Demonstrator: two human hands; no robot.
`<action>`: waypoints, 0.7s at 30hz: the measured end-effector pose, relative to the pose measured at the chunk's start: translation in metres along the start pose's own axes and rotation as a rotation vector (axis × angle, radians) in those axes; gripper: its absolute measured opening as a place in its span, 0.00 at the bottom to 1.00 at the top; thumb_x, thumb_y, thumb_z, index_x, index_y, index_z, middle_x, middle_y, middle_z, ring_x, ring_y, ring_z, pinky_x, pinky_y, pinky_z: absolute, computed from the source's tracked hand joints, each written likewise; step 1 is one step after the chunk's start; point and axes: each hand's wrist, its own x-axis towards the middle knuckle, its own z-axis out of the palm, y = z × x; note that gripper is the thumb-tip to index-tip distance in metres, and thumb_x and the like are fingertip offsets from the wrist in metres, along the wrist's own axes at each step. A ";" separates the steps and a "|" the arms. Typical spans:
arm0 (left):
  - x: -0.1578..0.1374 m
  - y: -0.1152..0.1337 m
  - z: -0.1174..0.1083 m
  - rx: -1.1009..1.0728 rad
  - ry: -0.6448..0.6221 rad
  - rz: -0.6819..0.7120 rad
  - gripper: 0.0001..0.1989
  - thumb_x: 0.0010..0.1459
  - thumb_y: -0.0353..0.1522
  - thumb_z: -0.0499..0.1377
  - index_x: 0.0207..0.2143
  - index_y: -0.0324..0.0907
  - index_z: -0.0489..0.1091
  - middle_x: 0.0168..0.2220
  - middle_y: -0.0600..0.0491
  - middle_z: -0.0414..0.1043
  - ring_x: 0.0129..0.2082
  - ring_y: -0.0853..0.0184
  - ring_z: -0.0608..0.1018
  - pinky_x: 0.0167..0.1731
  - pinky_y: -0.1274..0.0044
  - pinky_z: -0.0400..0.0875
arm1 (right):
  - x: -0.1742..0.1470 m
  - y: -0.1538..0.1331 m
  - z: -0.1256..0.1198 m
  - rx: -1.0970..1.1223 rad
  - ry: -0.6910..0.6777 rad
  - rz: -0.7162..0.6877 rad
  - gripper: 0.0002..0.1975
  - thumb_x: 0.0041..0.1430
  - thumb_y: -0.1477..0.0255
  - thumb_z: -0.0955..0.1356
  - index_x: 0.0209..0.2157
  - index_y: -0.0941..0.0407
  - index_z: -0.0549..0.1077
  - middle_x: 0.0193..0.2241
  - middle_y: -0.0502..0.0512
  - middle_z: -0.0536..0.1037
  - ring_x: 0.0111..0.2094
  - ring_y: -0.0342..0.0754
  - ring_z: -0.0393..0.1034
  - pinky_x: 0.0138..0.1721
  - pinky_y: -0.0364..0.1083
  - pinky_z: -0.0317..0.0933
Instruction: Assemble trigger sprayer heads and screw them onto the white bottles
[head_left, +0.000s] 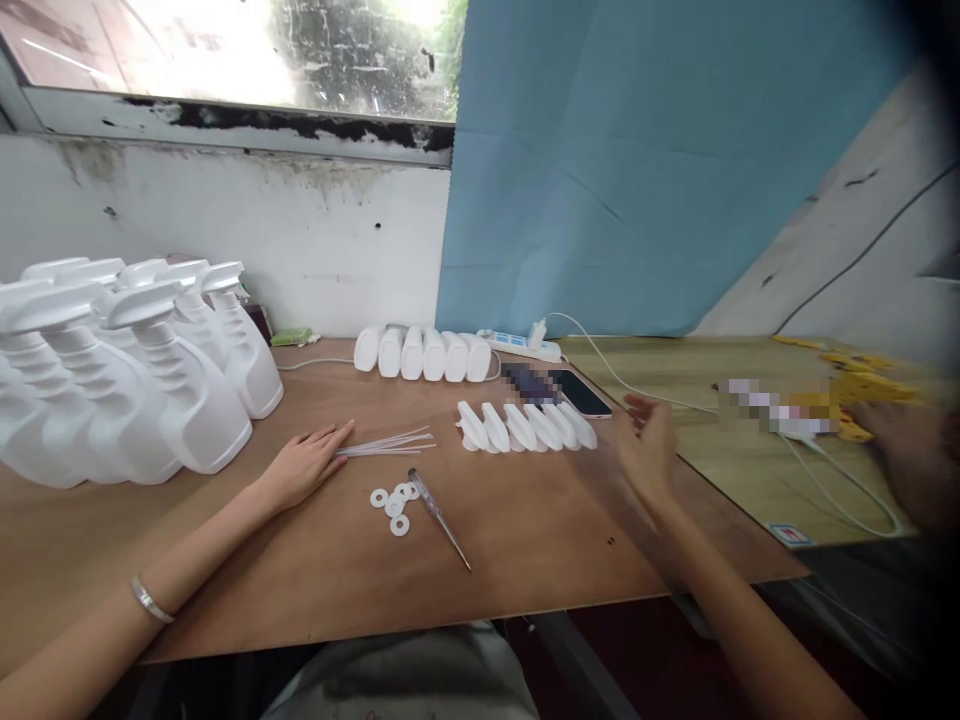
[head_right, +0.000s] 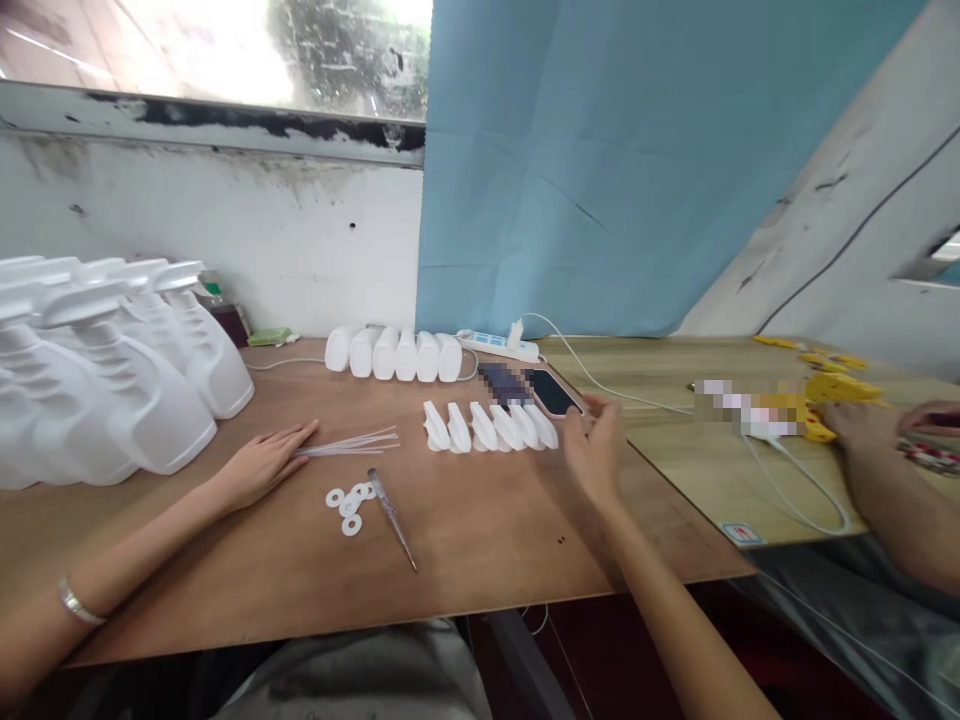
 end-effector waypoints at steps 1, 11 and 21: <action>0.000 0.001 0.001 -0.002 0.009 -0.005 0.26 0.60 0.41 0.41 0.59 0.44 0.46 0.56 0.46 0.58 0.56 0.60 0.61 0.49 0.68 0.57 | -0.002 -0.015 0.003 0.011 0.065 -0.075 0.17 0.51 0.67 0.61 0.42 0.59 0.63 0.43 0.64 0.67 0.45 0.54 0.62 0.45 0.53 0.57; 0.000 0.001 0.005 -0.035 0.053 0.036 0.21 0.60 0.41 0.43 0.52 0.45 0.59 0.55 0.48 0.59 0.55 0.59 0.61 0.47 0.68 0.55 | -0.067 -0.239 0.146 0.380 -0.635 -0.700 0.11 0.49 0.75 0.62 0.38 0.59 0.63 0.38 0.56 0.69 0.43 0.48 0.62 0.46 0.49 0.56; -0.002 -0.001 0.006 -0.009 0.063 0.028 0.19 0.61 0.40 0.42 0.51 0.45 0.59 0.55 0.51 0.59 0.54 0.61 0.61 0.47 0.68 0.54 | -0.094 -0.374 0.311 0.391 -1.076 -0.291 0.31 0.39 0.53 0.67 0.41 0.60 0.62 0.42 0.59 0.68 0.45 0.53 0.63 0.45 0.51 0.58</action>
